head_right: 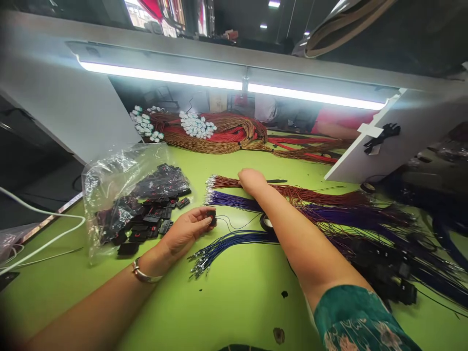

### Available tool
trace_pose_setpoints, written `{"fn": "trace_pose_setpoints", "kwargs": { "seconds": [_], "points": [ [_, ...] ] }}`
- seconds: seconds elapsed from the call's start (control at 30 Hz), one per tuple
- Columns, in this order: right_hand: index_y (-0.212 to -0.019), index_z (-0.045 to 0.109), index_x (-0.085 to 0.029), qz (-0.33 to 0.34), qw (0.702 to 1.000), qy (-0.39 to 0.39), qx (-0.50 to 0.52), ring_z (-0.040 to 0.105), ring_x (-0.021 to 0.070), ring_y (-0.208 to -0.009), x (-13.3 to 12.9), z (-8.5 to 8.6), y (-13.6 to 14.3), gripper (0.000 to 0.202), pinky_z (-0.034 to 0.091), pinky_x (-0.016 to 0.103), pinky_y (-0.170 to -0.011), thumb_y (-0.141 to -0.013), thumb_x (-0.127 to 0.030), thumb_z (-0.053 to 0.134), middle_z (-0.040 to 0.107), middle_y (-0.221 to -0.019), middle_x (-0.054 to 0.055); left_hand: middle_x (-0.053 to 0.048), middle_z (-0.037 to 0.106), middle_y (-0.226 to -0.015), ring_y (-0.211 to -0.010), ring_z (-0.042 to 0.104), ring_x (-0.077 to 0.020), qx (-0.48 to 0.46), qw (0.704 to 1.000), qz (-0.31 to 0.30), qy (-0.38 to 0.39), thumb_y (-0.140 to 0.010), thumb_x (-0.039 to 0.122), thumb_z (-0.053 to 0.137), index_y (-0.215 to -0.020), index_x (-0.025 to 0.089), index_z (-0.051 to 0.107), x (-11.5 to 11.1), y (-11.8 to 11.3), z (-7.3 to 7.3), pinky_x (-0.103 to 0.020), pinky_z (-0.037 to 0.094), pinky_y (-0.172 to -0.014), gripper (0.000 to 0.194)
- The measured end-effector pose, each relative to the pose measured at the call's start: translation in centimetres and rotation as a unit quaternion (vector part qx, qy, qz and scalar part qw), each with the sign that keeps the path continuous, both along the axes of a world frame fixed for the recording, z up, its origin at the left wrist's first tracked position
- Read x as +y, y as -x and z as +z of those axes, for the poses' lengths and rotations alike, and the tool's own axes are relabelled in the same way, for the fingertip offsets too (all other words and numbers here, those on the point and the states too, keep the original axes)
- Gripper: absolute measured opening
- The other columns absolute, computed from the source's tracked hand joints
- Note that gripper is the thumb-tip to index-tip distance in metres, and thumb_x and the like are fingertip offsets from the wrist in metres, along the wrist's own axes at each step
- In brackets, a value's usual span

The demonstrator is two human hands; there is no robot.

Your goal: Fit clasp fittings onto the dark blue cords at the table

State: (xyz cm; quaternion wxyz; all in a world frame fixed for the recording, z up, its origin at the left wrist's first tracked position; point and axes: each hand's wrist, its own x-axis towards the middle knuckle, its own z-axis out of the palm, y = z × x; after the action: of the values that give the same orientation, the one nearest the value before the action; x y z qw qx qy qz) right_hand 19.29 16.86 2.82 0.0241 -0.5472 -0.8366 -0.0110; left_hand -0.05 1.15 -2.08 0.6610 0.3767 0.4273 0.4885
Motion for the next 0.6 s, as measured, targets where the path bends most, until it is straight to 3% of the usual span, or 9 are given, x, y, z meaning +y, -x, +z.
{"fn": "trace_pose_setpoints", "kwargs": {
  "seconds": [0.1,0.23,0.4,0.5,0.6],
  "points": [
    [-0.092,0.067,-0.01,-0.01,1.0,-0.026,0.006,0.057,0.0206,-0.084,-0.4,0.6,-0.3,0.026,0.038,0.027,-0.07,-0.084,-0.027,0.05,0.065,-0.096,0.016,-0.007,0.066,-0.083,-0.074,0.063,-0.0168,0.0,1.0,0.01,-0.003,-0.064,0.028,0.077,-0.101,0.015,0.065,0.0,0.0,-0.1,-0.028,0.048,-0.067,0.041],
    [-0.087,0.068,-0.013,-0.024,0.993,-0.04,0.108,0.056,0.0158,-0.075,-1.5,2.2,-1.1,0.023,0.038,0.024,-0.066,-0.083,-0.026,0.049,0.068,-0.084,0.008,-0.007,0.066,-0.085,-0.073,0.063,-0.0163,-0.004,1.0,0.0,-0.012,-0.066,0.028,0.076,-0.103,0.015,0.064,0.0,0.0,0.0,-0.028,0.048,-0.066,0.042],
    [-0.081,0.072,-0.015,0.047,0.971,0.032,0.233,0.054,0.0111,-0.066,-4.7,4.3,0.9,0.016,0.037,0.021,-0.062,-0.076,-0.019,0.056,0.068,-0.074,0.002,-0.006,0.066,-0.082,-0.069,0.062,-0.0152,-0.017,0.999,0.006,-0.027,-0.065,0.027,0.076,-0.101,0.015,0.065,-0.1,-0.1,0.1,-0.028,0.048,-0.064,0.04],
    [-0.079,0.072,-0.015,0.084,0.956,0.06,0.274,0.052,0.0097,-0.061,-7.1,4.4,2.7,0.017,0.036,0.021,-0.06,-0.077,-0.018,0.056,0.068,-0.071,0.002,-0.006,0.066,-0.082,-0.069,0.062,-0.0154,-0.028,0.999,0.007,-0.036,-0.065,0.026,0.076,-0.101,0.015,0.066,-0.1,-0.2,0.0,-0.028,0.048,-0.065,0.039],
    [-0.071,0.07,-0.015,0.084,0.956,0.042,0.278,0.049,0.0092,-0.058,-9.4,3.1,3.2,0.019,0.034,0.022,-0.058,-0.077,-0.018,0.053,0.066,-0.067,0.001,-0.007,0.067,-0.086,-0.071,0.062,-0.0149,-0.035,0.999,0.008,-0.035,-0.065,0.024,0.076,-0.101,0.014,0.066,-0.2,-0.3,0.2,-0.028,0.049,-0.068,0.039]
  ]
}}
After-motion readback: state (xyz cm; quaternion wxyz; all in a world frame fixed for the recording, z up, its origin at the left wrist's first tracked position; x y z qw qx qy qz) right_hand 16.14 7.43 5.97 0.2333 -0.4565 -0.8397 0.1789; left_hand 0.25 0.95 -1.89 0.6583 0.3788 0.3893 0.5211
